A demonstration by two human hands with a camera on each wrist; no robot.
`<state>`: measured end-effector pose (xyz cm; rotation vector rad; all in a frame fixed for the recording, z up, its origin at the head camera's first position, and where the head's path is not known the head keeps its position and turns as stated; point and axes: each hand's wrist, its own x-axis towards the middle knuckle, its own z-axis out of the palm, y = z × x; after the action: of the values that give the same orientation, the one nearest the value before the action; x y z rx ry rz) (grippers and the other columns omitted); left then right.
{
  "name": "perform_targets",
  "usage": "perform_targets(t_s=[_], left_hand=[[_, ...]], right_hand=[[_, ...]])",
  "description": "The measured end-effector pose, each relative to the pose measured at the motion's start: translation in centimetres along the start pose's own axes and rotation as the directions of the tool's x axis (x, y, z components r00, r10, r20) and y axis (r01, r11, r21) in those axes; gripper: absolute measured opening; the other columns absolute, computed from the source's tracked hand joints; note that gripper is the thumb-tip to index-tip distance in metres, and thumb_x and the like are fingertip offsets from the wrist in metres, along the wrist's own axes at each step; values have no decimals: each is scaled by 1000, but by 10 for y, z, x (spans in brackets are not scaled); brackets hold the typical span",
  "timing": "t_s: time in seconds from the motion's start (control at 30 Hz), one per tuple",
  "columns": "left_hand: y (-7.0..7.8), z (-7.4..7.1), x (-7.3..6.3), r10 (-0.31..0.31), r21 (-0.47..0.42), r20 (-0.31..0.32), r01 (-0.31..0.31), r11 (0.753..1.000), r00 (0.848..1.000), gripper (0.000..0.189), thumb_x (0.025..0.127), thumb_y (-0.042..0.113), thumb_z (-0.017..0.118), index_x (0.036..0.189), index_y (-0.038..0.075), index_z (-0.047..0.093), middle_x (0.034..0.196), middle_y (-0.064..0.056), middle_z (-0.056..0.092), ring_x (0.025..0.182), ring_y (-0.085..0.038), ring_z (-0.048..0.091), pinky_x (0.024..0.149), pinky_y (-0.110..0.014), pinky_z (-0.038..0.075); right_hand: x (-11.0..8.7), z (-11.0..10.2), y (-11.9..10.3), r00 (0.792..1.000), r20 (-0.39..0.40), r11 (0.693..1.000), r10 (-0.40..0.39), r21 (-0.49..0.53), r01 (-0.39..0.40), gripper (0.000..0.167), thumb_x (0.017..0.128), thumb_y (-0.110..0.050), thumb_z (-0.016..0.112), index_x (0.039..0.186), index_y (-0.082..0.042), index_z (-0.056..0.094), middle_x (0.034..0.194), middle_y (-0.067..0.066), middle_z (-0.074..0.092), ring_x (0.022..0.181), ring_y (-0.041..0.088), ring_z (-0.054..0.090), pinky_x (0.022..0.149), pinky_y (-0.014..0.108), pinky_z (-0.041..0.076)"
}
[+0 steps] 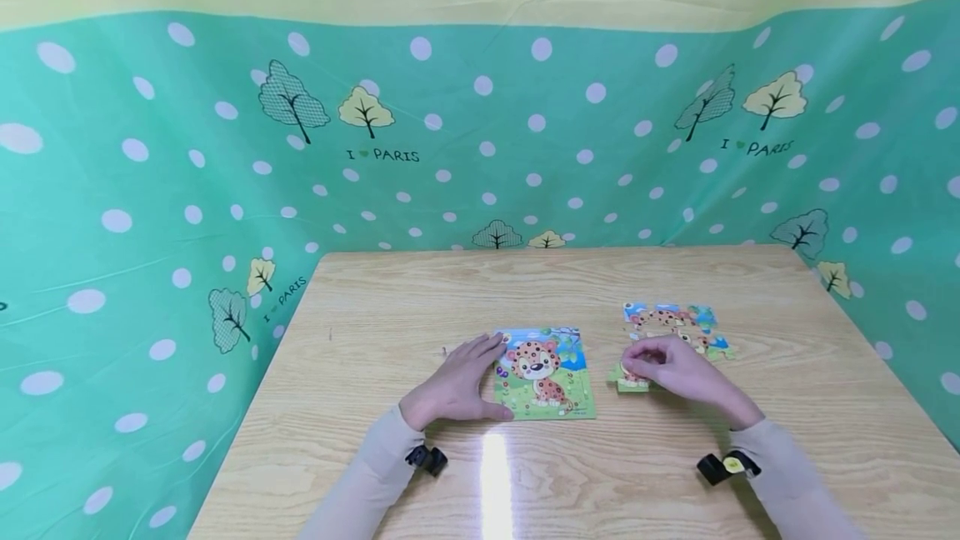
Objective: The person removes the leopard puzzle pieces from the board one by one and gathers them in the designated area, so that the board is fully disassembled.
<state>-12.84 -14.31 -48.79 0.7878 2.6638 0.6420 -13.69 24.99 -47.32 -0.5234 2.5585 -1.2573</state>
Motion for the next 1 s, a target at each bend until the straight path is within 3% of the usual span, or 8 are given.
perform_targets(t_s=[0.47, 0.77, 1.0], left_hand=[[0, 0, 1, 7, -12, -1, -7, 1000, 1000, 113, 81, 64, 78, 165, 10, 26, 172, -5, 16, 157, -29, 10, 125, -55, 10], [0, 1, 0, 4, -5, -3, -4, 1000, 1000, 114, 80, 65, 78, 165, 11, 25, 172, -4, 16, 157, -28, 10, 126, -53, 10], [0, -1, 0, 15, -7, -5, -15, 1000, 1000, 114, 80, 64, 79, 164, 8, 26, 172, -6, 18, 157, -29, 11, 125, -54, 10]], right_hand=[[-26, -33, 25, 986, -129, 990, 107, -82, -118, 27, 102, -27, 68, 115, -4, 75, 103, 3, 71, 88, 17, 61, 70, 27, 52], [-35, -43, 33, 980, -138, 966, 144, -194, -170, 16, 101, -22, 70, 103, -9, 78, 94, 0, 69, 83, 17, 57, 65, 28, 48], [-34, -42, 36, 978, -148, 959, 144, -224, -175, 15, 99, -22, 73, 101, -9, 79, 93, -1, 69, 81, 17, 55, 62, 28, 45]])
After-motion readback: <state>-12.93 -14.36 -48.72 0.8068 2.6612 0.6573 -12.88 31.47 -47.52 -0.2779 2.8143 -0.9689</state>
